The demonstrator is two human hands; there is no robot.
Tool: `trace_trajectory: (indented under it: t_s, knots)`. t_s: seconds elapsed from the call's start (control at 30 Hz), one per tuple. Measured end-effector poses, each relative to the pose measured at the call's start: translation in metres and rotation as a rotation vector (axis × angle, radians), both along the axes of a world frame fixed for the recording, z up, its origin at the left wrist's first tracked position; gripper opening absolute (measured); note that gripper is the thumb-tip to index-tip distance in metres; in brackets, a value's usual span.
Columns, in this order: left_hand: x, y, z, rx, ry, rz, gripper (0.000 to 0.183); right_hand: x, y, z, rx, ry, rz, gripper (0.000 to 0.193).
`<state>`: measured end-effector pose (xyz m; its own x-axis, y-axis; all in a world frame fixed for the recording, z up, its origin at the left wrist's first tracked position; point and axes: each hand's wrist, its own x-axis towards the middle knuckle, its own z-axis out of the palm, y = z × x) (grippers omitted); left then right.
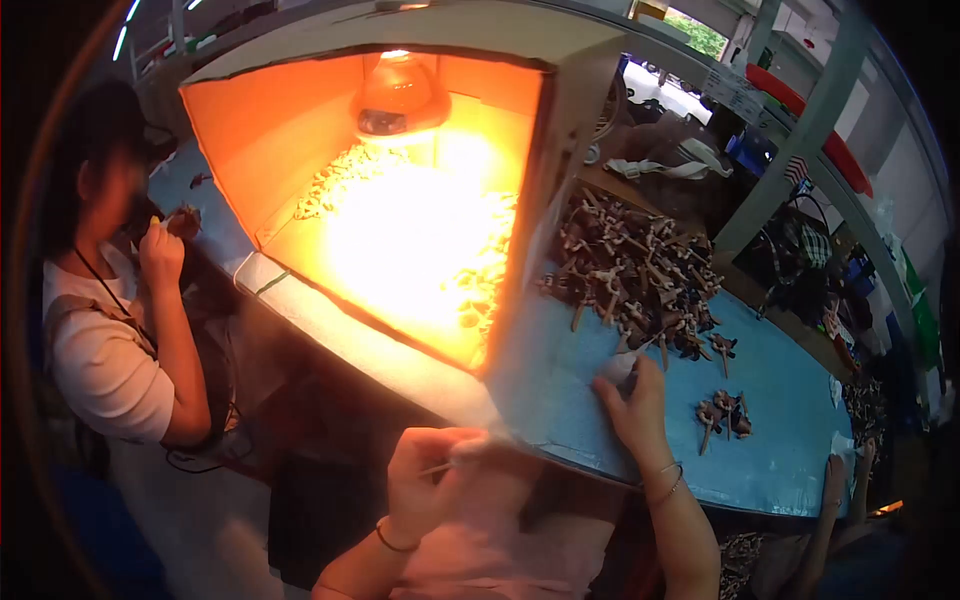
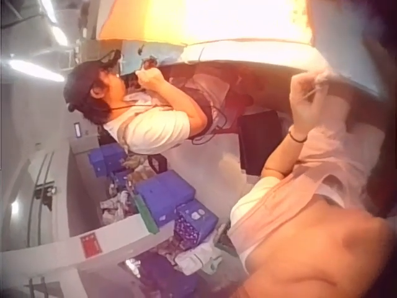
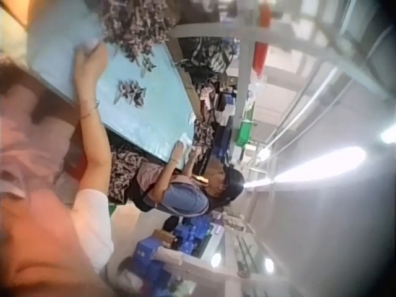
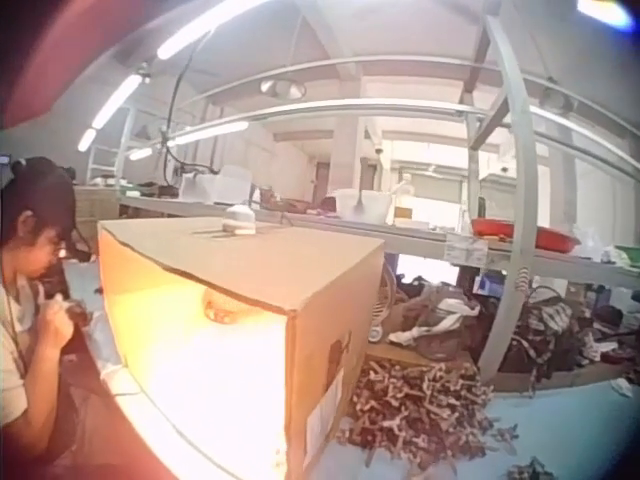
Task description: The person assembles plastic toy figures by applying glue from a bottle to the toy parts by hand.
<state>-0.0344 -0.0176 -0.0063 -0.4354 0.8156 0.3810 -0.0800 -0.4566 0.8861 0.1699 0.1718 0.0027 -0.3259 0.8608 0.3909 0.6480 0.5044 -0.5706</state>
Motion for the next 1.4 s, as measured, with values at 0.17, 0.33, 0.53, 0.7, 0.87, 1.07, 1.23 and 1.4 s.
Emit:
trace_trajectory:
  t_s: [0.17,0.33,0.53,0.7,0.87,1.07,1.23,1.4]
  knots:
    - [-0.034,-0.015,-0.012,0.002,-0.221,0.176,0.025,-0.023,-0.078,0.080,0.338,-0.160,-0.052,0.035]
    - [-0.050,-0.023,0.000,0.093,-0.209,0.352,0.024,-0.150,-0.105,0.062,0.487,-0.344,0.425,0.023]
    - [-0.052,-0.044,0.006,0.039,-0.189,0.378,0.026,-0.231,-0.044,0.015,0.566,-1.136,0.195,0.022]
    - [-0.052,-0.041,-0.001,-0.006,-0.250,0.306,0.024,-0.239,-0.019,0.000,0.556,-0.985,0.001,0.017]
    - [-0.052,-0.040,0.002,-0.031,-0.242,0.271,0.022,-0.228,-0.040,0.014,0.569,-0.828,0.326,0.014]
    - [-0.046,-0.023,0.014,-0.052,-0.323,0.168,0.020,-0.210,-0.041,0.018,0.464,-0.556,0.441,0.015]
    - [-0.040,-0.027,0.027,-0.052,-0.300,0.129,0.019,-0.157,-0.084,0.065,0.011,0.201,0.678,0.012]
    - [-0.016,-0.017,0.029,-0.146,-0.290,-0.131,0.027,-0.104,-0.097,0.062,-0.527,0.860,0.579,0.012]
